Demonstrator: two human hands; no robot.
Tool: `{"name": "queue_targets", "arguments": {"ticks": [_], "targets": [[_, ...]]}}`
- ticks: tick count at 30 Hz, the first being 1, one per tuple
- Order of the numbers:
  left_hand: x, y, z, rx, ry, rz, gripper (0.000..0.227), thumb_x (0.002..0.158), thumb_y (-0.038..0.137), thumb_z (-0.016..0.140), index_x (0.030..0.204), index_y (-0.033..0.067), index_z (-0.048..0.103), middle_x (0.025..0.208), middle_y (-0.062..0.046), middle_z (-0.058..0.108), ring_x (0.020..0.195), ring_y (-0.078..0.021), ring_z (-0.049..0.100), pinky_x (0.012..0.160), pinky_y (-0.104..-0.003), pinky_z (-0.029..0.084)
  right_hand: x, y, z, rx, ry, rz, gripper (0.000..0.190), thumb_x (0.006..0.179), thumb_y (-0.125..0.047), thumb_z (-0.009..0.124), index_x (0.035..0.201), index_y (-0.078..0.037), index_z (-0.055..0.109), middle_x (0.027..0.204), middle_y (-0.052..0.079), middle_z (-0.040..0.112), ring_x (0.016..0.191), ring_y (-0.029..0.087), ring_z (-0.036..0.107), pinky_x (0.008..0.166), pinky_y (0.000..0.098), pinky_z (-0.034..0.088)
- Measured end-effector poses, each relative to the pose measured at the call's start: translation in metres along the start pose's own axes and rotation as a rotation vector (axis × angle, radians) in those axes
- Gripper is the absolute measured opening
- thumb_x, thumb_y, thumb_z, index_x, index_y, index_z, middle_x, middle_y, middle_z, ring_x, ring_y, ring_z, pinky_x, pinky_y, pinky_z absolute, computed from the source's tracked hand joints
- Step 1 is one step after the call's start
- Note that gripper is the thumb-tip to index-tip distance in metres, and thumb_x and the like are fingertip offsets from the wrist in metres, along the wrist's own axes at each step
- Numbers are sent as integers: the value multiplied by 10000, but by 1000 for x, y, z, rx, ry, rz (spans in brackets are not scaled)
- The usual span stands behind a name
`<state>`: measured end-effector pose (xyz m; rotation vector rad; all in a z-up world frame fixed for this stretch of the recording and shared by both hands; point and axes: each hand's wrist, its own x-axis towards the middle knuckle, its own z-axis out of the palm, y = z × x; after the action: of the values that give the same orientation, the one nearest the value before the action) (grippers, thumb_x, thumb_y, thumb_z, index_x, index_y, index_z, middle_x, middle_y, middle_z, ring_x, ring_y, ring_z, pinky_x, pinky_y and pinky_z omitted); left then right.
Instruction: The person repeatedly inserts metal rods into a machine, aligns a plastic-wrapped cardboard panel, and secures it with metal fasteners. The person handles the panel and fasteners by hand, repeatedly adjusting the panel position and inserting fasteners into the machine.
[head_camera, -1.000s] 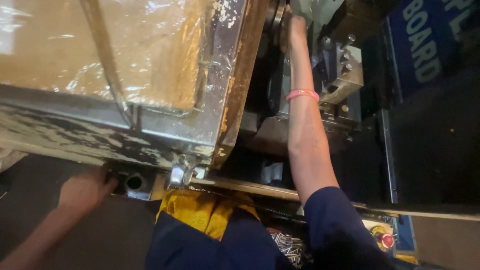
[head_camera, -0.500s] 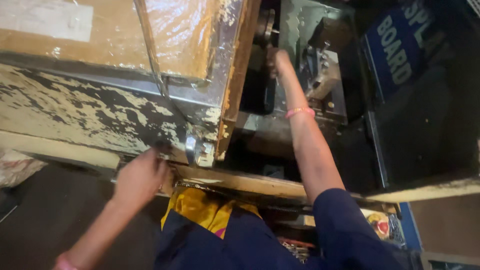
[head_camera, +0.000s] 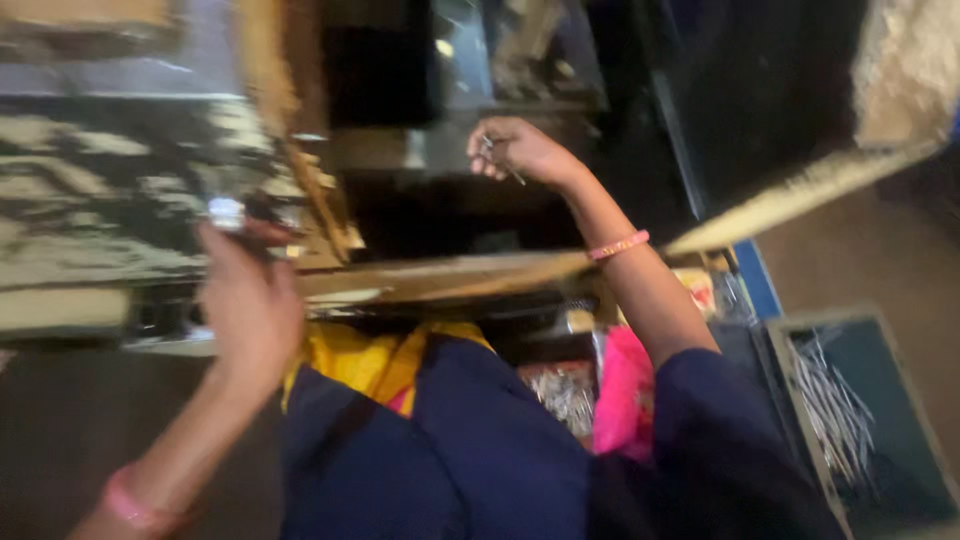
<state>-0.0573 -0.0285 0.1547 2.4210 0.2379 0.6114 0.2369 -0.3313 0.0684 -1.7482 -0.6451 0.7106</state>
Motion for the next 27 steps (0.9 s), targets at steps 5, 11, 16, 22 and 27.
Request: {"name": "queue_targets", "arguments": {"ticks": [5, 11, 16, 22, 27], "targets": [[-1, -2, -7, 20, -46, 99, 585, 977, -81, 548, 1453, -169, 221, 1196, -228, 690, 1083, -425, 705, 986, -487, 535, -73, -9, -3, -89, 49, 19, 193, 959, 26, 511, 1101, -10, 637, 942, 61, 719, 813, 91, 658, 709, 230, 538], [4, -4, -20, -65, -130, 236, 502, 980, -120, 534, 1394, -156, 251, 1158, -236, 686, 1051, -407, 721, 954, -462, 577, -134, -41, 22, -217, 94, 133, 239, 971, 32, 514, 1165, -24, 640, 991, 44, 738, 832, 87, 648, 745, 249, 546], [16, -15, -36, -22, -326, 232, 447, 888, -112, 540, 1283, -133, 333, 1066, -268, 689, 824, -414, 713, 687, -475, 571, -194, -76, 67, -573, 164, 319, 258, 964, -49, 616, 1213, -34, 680, 1043, 90, 775, 941, 178, 732, 831, 315, 585], [27, -38, -40, -3, -387, 401, 462, 865, -52, 569, 1265, -206, 399, 881, -286, 688, 720, -396, 705, 593, -449, 575, -304, -91, 110, -1062, 559, 825, 341, 942, -167, 698, 1281, -165, 739, 1192, 189, 733, 1072, 392, 694, 942, 479, 538], [40, -54, -41, 38, -415, 586, 465, 913, -9, 547, 1309, -239, 471, 744, -220, 700, 606, -321, 723, 485, -399, 574, -322, -99, 163, -1381, 736, 1069, 306, 975, -226, 613, 1236, -138, 748, 1078, 232, 735, 984, 442, 683, 809, 539, 537]]}}
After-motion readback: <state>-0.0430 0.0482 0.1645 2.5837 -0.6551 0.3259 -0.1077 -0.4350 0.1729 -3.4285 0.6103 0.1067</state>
